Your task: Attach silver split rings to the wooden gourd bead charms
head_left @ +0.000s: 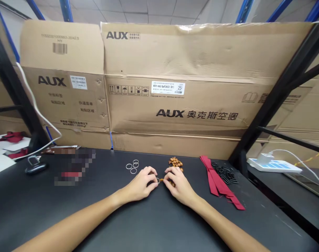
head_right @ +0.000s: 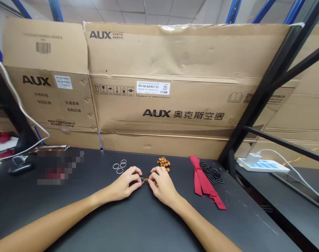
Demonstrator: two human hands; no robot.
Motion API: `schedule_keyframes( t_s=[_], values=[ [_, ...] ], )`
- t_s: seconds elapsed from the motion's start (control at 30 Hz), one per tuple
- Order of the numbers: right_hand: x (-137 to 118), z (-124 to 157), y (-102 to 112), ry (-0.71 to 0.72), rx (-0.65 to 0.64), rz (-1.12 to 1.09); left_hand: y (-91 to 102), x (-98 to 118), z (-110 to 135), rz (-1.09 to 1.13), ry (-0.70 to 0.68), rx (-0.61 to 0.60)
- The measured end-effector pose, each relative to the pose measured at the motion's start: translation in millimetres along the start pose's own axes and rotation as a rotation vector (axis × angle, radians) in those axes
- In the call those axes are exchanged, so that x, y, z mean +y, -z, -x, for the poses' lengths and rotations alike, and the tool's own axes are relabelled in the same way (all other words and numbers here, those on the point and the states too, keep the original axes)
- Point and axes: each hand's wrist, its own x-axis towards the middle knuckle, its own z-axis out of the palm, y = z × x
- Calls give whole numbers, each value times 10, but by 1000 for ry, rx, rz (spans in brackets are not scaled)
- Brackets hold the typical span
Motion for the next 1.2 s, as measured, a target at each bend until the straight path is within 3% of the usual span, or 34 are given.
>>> schedule_keyframes(
  t_s=[0.33, 0.6, 0.83, 1.03, 1.2],
  values=[
    [-142, 32, 44, 57, -83, -136, -29, -23, 10, -82, -6, 17],
    [-11, 10, -10, -31, 28, -26, -6, -13, 7, -60, -25, -27],
    [-129, 28, 17, 59, -67, -113, -21, -25, 10, -55, -10, 1],
    [-27, 12, -15, -25, 32, 21, -16, -29, 12, -62, -31, -29],
    [-71, 34, -6, 33, -25, -33, -23, -24, 16, -70, -16, -6]
  ],
)
